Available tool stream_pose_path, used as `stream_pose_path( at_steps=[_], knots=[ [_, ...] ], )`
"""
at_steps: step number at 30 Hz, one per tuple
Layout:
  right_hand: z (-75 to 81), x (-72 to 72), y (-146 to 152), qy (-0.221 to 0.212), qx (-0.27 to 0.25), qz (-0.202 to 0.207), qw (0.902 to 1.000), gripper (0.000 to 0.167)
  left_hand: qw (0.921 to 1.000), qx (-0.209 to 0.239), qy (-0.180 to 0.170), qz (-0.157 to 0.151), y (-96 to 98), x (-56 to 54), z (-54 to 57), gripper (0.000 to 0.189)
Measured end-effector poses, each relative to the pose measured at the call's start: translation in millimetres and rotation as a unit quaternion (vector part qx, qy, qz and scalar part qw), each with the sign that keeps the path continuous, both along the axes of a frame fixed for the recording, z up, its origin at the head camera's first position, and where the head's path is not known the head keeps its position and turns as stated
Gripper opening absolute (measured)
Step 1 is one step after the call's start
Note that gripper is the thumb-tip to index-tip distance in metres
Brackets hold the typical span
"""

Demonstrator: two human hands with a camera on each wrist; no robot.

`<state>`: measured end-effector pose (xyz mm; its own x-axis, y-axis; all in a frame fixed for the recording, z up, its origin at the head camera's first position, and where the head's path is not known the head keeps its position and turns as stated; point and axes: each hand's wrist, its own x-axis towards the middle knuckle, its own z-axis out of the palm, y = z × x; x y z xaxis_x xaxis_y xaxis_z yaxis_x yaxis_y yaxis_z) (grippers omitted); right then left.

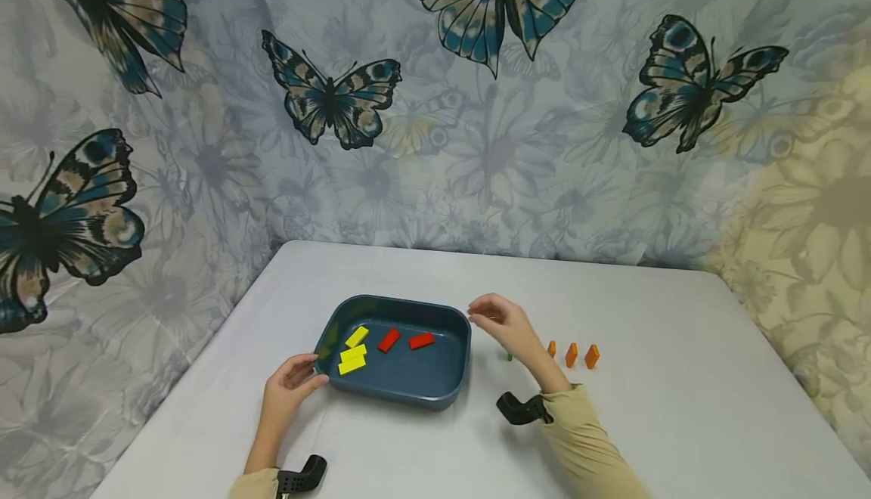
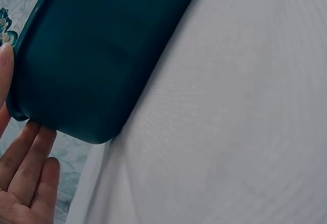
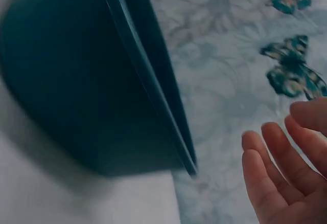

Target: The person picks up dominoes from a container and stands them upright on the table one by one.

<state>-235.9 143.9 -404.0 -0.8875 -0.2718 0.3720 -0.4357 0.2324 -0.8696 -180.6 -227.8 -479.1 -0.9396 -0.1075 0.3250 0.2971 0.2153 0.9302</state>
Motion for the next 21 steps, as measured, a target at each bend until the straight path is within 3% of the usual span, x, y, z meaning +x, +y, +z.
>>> stream_pose_path(
  at_steps=[6, 12, 17, 19, 21],
  knots=[
    [-6.7, -16.0, -42, -0.009, 0.096, 0.043, 0.9944, 0.018, 1.0000, 0.006, -0.004, 0.000, 0.6, 4.1, -3.2, 0.037],
    [-10.5, -29.8, -60, -0.015, 0.192, 0.097, 0.9765, 0.019, 0.9997, 0.014, 0.010, -0.016, 3.4, 2.1, -1.3, 0.036],
    [-19.0, -31.5, -68, -0.006, 0.242, 0.105, 0.9647, 0.020, 0.9998, 0.016, 0.011, -0.007, 2.2, 4.2, 0.4, 0.035],
    [-22.5, -30.8, -72, 0.013, 0.282, 0.103, 0.9537, 0.024, 0.9998, 0.015, 0.011, -0.006, 1.1, 3.9, 0.8, 0.036],
    [-25.0, -29.0, -75, 0.039, 0.346, 0.100, 0.9320, 0.029, 0.9998, 0.014, 0.010, -0.010, -0.1, 2.5, 0.2, 0.037]
  ],
)
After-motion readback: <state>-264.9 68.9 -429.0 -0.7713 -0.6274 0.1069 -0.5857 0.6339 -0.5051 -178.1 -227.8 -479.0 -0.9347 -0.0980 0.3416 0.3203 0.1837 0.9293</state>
